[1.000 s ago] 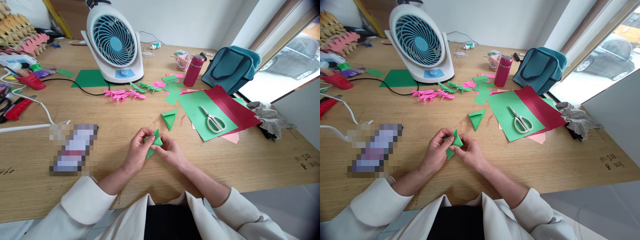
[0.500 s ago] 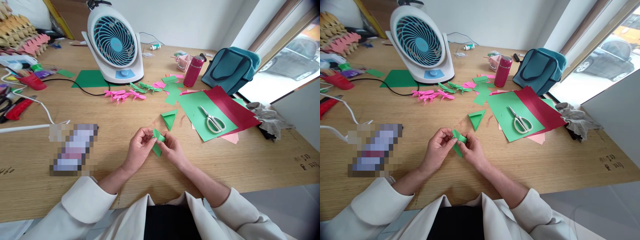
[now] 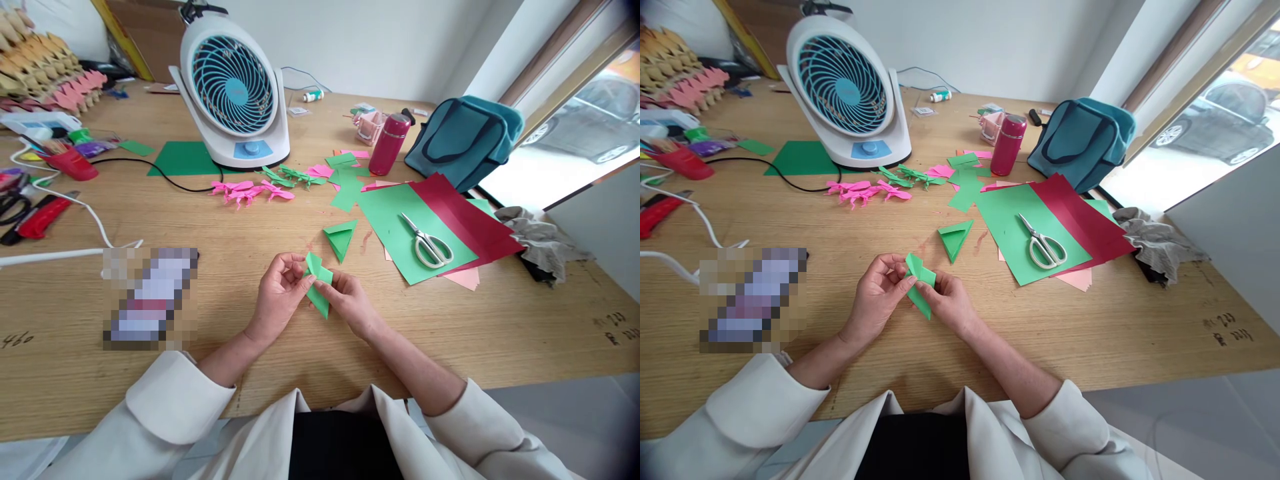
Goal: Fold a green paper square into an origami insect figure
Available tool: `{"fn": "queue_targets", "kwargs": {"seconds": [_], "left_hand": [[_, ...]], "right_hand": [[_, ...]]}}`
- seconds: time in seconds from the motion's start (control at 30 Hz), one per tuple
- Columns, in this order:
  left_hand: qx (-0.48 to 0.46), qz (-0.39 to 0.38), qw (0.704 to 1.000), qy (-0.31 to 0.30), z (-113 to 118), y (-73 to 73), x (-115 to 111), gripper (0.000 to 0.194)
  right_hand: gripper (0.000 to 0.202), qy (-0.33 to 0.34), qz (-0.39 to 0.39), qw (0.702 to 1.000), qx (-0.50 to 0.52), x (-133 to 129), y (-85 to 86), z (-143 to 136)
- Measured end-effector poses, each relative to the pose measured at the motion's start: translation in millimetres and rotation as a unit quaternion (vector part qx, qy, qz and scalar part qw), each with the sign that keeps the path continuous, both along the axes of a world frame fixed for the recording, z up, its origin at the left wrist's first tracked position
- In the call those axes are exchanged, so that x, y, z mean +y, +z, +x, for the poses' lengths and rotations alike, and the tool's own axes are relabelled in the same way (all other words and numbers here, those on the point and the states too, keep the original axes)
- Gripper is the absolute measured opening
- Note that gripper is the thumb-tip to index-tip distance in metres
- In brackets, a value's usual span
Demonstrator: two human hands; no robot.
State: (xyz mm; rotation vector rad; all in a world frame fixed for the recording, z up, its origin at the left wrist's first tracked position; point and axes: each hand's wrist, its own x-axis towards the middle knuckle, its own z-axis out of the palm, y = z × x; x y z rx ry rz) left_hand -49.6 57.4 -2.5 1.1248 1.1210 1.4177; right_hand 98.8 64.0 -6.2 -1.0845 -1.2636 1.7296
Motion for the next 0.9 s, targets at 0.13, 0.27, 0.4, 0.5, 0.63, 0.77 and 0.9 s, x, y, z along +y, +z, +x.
{"fn": "queue_targets", "kwargs": {"seconds": [0.13, 0.27, 0.4, 0.5, 0.63, 0.77, 0.9], "left_hand": [[0.008, -0.016, 1.000, -0.022, -0.7, 0.3, 0.1, 0.030], [0.042, -0.037, 0.995, -0.083, -3.7, -0.1, 0.6, 0.024], [0.062, -0.035, 0.994, -0.080, -6.1, -1.6, 1.2, 0.029], [0.038, -0.041, 0.995, -0.087, -6.9, -1.8, 1.0, 0.032], [0.035, -0.038, 0.993, -0.107, -10.2, -0.6, 1.7, 0.032], [0.042, -0.027, 0.994, -0.097, -15.4, 1.2, 5.3, 0.033], [0.034, -0.029, 0.996, -0.083, -17.4, 2.1, 9.5, 0.035]], "right_hand": [[0.042, -0.052, 0.111, 0.991, -0.057, -1.8, -9.5, 1.2], [0.033, -0.062, 0.194, 0.973, -0.108, -3.8, -15.1, 3.2], [0.031, -0.047, 0.202, 0.969, -0.133, -4.6, -15.0, 4.3], [0.030, -0.032, 0.204, 0.971, -0.120, -4.8, -13.4, 5.0], [0.027, -0.002, 0.179, 0.980, -0.081, -5.4, -6.9, 6.7], [0.027, 0.013, 0.171, 0.982, -0.081, -5.4, 1.9, 10.2], [0.028, 0.011, 0.177, 0.978, -0.106, -4.7, 4.1, 12.7]]}}
